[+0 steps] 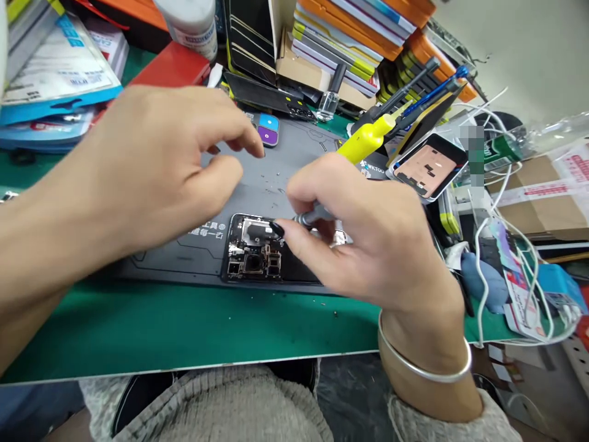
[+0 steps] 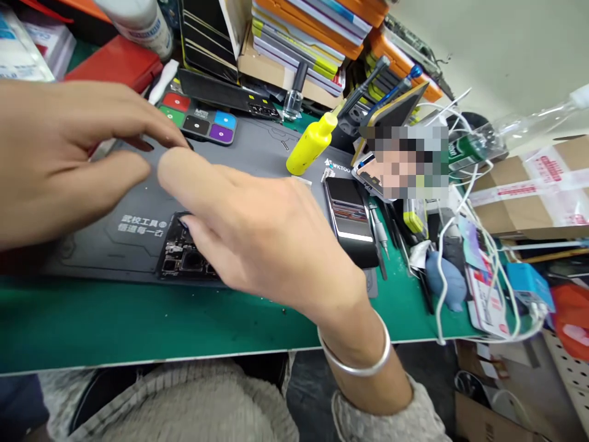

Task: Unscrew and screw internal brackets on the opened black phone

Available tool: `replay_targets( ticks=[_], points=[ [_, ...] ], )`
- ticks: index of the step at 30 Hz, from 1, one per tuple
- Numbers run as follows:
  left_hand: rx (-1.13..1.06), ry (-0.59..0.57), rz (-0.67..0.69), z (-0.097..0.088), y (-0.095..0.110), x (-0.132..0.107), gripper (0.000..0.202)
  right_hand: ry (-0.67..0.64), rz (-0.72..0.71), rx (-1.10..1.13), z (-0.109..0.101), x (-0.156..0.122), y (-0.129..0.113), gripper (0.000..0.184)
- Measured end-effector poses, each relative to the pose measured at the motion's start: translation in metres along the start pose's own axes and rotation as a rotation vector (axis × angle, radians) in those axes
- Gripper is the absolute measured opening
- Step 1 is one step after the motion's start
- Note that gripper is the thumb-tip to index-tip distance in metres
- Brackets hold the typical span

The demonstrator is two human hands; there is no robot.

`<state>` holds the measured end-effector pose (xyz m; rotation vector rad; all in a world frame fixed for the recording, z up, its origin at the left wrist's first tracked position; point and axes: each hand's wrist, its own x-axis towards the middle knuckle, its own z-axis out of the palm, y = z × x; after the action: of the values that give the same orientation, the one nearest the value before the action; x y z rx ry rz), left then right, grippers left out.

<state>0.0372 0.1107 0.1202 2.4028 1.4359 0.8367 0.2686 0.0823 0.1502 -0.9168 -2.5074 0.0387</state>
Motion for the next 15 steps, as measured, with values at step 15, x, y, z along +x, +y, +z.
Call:
replay_targets(
  ticks=[15],
  points=[
    [0.069, 0.056, -0.104, -0.011, -0.012, 0.01, 0.067, 0.14, 0.021, -0.082, 0.006, -0.006, -0.003, 0.018]
  ],
)
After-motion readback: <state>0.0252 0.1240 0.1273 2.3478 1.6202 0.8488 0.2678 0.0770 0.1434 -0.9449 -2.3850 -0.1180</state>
